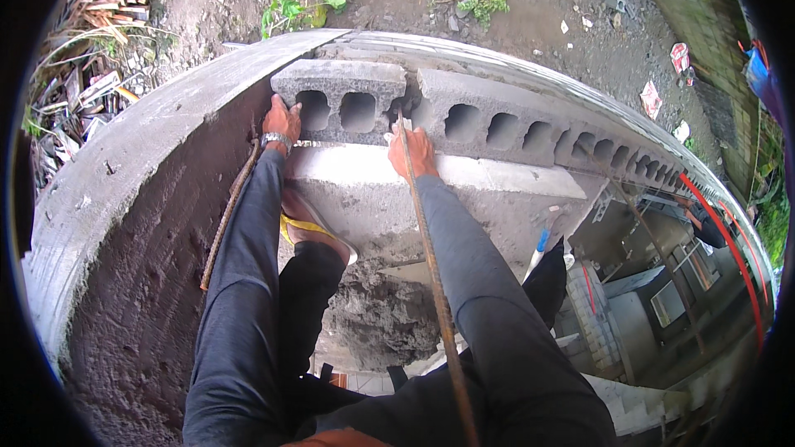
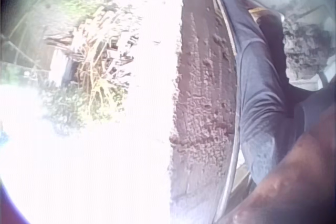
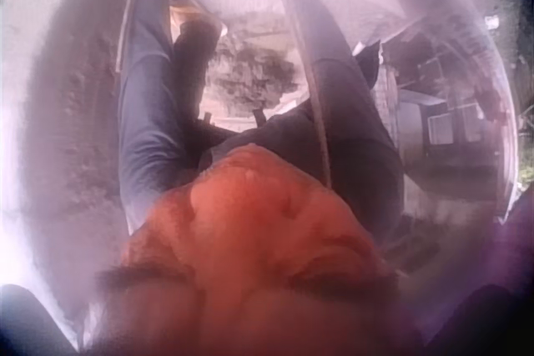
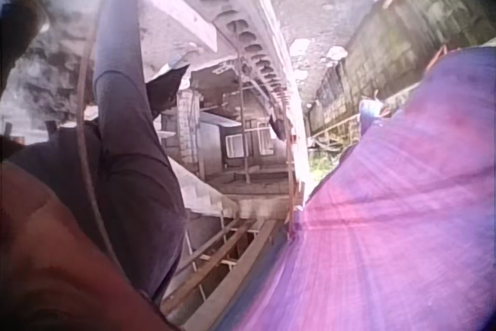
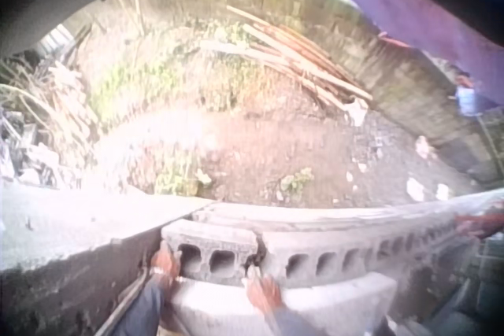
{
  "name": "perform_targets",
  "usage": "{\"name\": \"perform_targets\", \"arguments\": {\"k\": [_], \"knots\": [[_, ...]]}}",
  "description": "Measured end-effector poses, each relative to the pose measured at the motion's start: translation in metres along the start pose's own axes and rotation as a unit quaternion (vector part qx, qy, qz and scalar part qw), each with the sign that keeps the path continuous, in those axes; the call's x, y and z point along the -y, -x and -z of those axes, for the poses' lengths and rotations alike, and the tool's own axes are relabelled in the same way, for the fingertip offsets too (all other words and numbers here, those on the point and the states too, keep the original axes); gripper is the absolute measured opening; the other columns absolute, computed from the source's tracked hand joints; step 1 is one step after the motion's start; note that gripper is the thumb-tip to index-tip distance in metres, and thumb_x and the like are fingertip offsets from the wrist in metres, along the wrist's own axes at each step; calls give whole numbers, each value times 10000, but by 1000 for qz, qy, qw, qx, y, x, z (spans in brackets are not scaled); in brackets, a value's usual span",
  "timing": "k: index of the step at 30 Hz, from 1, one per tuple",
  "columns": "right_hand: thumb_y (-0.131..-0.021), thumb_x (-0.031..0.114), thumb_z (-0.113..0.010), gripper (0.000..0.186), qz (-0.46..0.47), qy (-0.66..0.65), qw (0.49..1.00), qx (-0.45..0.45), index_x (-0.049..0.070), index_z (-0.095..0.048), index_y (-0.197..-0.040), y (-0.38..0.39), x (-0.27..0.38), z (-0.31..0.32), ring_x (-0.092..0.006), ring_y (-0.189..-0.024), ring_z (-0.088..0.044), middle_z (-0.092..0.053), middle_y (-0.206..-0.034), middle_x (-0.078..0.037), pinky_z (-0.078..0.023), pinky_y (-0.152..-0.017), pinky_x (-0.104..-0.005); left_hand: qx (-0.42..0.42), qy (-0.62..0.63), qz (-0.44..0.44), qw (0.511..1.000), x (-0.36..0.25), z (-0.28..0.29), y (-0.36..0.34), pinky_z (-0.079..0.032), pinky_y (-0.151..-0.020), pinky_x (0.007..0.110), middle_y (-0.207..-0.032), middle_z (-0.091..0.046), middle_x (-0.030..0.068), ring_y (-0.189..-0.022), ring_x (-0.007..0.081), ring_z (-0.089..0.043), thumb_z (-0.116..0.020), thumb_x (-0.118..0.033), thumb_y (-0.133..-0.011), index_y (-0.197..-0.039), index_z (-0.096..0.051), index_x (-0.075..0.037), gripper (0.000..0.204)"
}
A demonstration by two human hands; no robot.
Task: The person scoops mortar with a trowel and applies it to the top of a hollow concrete block. They then place another block on top, align it, and tap it into place. This process is repeated to build a curved wall.
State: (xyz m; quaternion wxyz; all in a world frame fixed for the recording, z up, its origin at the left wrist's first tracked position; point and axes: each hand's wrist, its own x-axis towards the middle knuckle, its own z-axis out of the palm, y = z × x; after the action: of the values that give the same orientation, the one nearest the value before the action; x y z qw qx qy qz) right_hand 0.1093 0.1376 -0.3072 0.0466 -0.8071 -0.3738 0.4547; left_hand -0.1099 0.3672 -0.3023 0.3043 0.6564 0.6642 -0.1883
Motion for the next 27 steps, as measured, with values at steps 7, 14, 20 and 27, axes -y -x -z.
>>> {"name": "perform_targets", "arguments": {"k": [7, 14, 20, 27], "knots": [[-966, 275, -563, 405, -24, -25, 999, 19, 92, -669, -1312, 5, 14, 14, -473, -1070, -626, -618, -1112, -308, -488, -970, -550, 12, 19, 17, 1000, 15, -10, -9, -510, -840, 568, -945, -696, 303, -952, 512, -669, -676, -324, -958, -1108, -486, -34, 378], [-948, 206, -578, 407, -26, -23, 999, -2, 83, -641, -1331, 3, 1, 7, -468, -1023, -640, -671, -1042, -295, -520, -898, -544, 7, -1, -6, 1000, 9, -17, -7, -499, -833, 584, -923, -695, 304, -937, 514, -668, -671, -345, -955, -1093, -486, -42, 380], [-977, 240, -567, 378, -24, -27, 999, 12, 119, -657, -1323, 3, 17, 7, -496, -1048, -640, -646, -1077, -325, -516, -917, -560, -22, -33, -35, 999, 30, -11, -10, -516, -751, 586, -878, -687, 296, -874, 511, -663, -677, -440, -934, -1087, -497, -35, 469], [-966, 261, -582, 364, 81, -2, 994, -72, 155, -687, -1299, -18, -22, -20, -440, -1060, -679, -719, -1163, -225, -534, -934, -516, -30, -31, -66, 997, 18, -11, -12, -567, -783, 525, -971, -718, 273, -924, 456, -700, -644, -394, -974, -1058, -569, -29, 382]]}}
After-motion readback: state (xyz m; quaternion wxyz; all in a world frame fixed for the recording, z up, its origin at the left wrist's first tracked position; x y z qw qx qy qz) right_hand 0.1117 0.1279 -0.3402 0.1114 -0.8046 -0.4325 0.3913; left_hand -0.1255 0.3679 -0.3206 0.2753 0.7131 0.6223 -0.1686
